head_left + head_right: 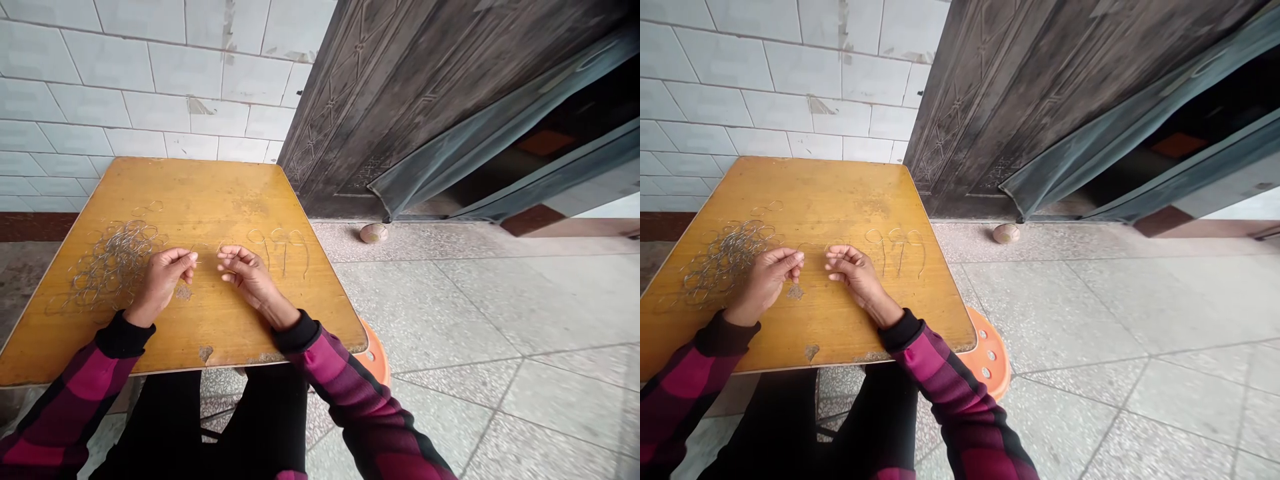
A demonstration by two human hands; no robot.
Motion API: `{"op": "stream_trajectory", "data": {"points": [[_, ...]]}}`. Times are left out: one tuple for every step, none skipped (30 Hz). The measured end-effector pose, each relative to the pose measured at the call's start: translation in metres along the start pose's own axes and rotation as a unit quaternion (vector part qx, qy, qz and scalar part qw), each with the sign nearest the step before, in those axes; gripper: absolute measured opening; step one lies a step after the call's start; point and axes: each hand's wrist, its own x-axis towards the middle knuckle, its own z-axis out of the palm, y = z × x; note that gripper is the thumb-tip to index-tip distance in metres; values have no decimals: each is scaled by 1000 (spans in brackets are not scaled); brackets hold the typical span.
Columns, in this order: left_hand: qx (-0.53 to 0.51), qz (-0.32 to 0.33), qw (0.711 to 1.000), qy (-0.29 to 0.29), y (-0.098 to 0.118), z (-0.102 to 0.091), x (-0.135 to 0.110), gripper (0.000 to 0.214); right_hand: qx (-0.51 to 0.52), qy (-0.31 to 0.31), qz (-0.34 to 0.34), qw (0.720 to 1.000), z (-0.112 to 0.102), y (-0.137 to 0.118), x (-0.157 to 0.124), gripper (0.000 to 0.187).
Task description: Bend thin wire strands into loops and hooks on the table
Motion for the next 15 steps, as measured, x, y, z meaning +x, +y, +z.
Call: {"op": "stream_trajectory", "data": {"points": [[1,-4,1000,-1,2,-1,0,24,-27,-3,-22,999,-2,-1,0,30],[-5,-15,1000,-6,4,-2,0,24,-67,-8,-56,996,-5,-2,1,36],[-21,-35,999,-15,6,-3,0,24,-122,-13,-104,987,-7,-3,0,44],[-46,-63,997,-28,8,-5,0,24,-189,-17,-162,968,-9,-4,0,52],[-77,-94,992,-40,9,-6,1,24,-262,-21,-224,939,-10,-4,-1,57],[-110,-125,985,-49,10,-7,1,25,-331,-25,-278,901,-11,-5,-2,57],[-140,-150,977,-55,9,-8,2,25,-391,-29,-321,862,-11,-5,-3,52],[-163,-168,970,-57,9,-8,3,25,-436,-31,-350,828,-11,-6,-4,42],[-178,-179,966,-59,8,-8,3,25,-467,-34,-367,804,-11,-6,-5,32],[-188,-184,963,-60,7,-9,4,25,-484,-36,-372,791,-11,-6,-5,24],[-189,-186,962,-63,5,-8,4,26,-492,-38,-364,790,-11,-6,-5,19],[-182,-183,964,-64,4,-8,4,28,-488,-40,-345,801,-11,-6,-5,18],[-165,-169,970,-59,4,-8,4,31,-470,-42,-314,824,-11,-5,-5,20],[-138,-142,979,-46,3,-8,4,34,-438,-46,-272,855,-11,-5,-4,23],[-101,-100,989,-27,2,-9,4,35,-396,-50,-225,889,-10,-4,-4,27]]}}
